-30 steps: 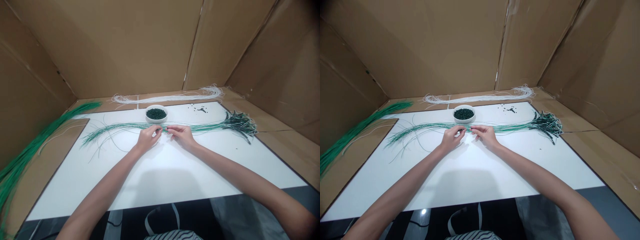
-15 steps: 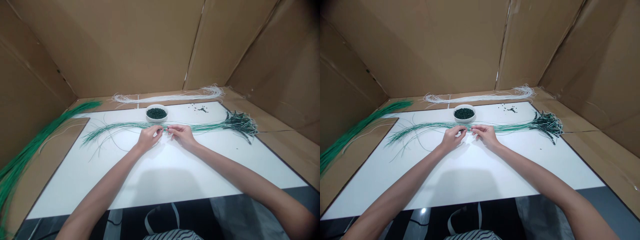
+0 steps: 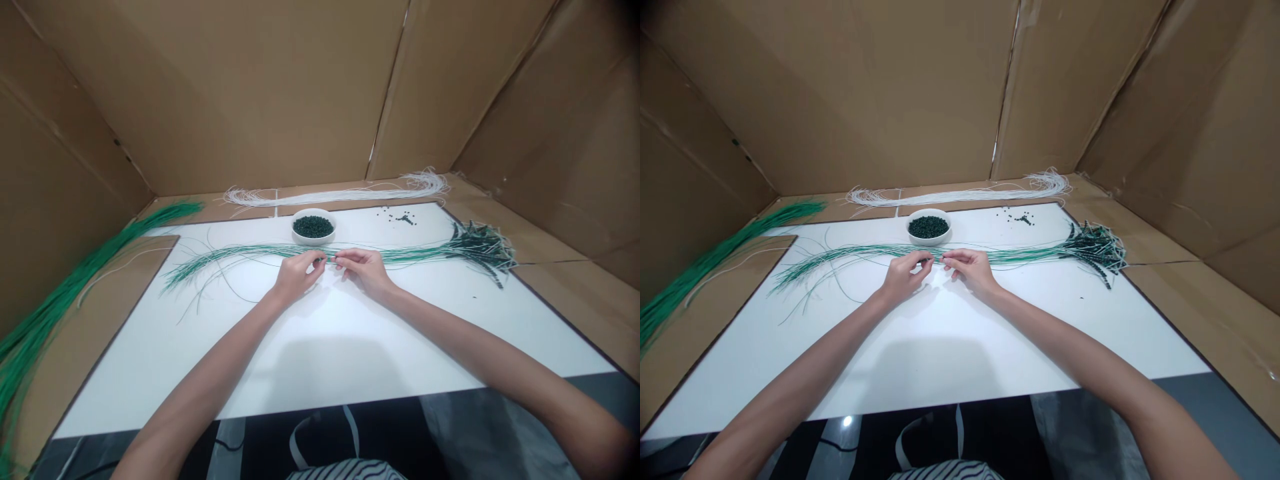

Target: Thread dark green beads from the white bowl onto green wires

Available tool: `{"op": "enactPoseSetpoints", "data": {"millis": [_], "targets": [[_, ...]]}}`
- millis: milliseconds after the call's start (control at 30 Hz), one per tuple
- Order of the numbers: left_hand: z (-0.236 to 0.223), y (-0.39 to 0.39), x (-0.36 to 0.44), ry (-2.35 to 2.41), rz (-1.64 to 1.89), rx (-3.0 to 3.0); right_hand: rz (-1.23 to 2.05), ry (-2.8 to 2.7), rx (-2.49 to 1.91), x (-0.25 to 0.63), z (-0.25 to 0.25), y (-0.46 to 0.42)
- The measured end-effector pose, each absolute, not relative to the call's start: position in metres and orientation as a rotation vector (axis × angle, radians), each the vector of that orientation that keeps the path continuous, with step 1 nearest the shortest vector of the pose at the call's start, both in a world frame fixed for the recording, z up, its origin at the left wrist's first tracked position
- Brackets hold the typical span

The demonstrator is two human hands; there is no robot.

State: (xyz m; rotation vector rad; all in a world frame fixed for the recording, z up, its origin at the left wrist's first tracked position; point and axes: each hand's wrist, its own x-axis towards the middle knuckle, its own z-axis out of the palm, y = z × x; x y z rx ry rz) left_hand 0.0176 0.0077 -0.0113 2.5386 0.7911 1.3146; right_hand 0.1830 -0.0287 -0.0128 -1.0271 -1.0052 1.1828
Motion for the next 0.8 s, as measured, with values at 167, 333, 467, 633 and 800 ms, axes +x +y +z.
{"op": "enactPoseSetpoints", "data": {"millis": [167,333,467,633,800], "targets": [[-0.0103,0.0073,0.0171,0.775,1.285,2.563,1.163,-1.005,-1.023,0.1823,-0.0120,-0.0286],[-0.0103,0.0077,0.0165,0.774,1.270,2.596,1.079,-1.074,-1.070,0.1823,-0.0127,-0.0302],[-0.0105,0.0077,0.0160,0.767,1.240,2.614,0.984,-1.176,-1.145,0.1823,-0.0130,-0.0339],[-0.0104,0.0072,0.0162,0.745,1.236,2.615,0.995,-1.192,-1.145,0.1821,-0.0136,-0.0340],[-0.0106,0.0073,0.0163,0.752,1.240,2.605,1.054,-1.195,-1.101,0.1821,-0.0156,-0.0316]]}}
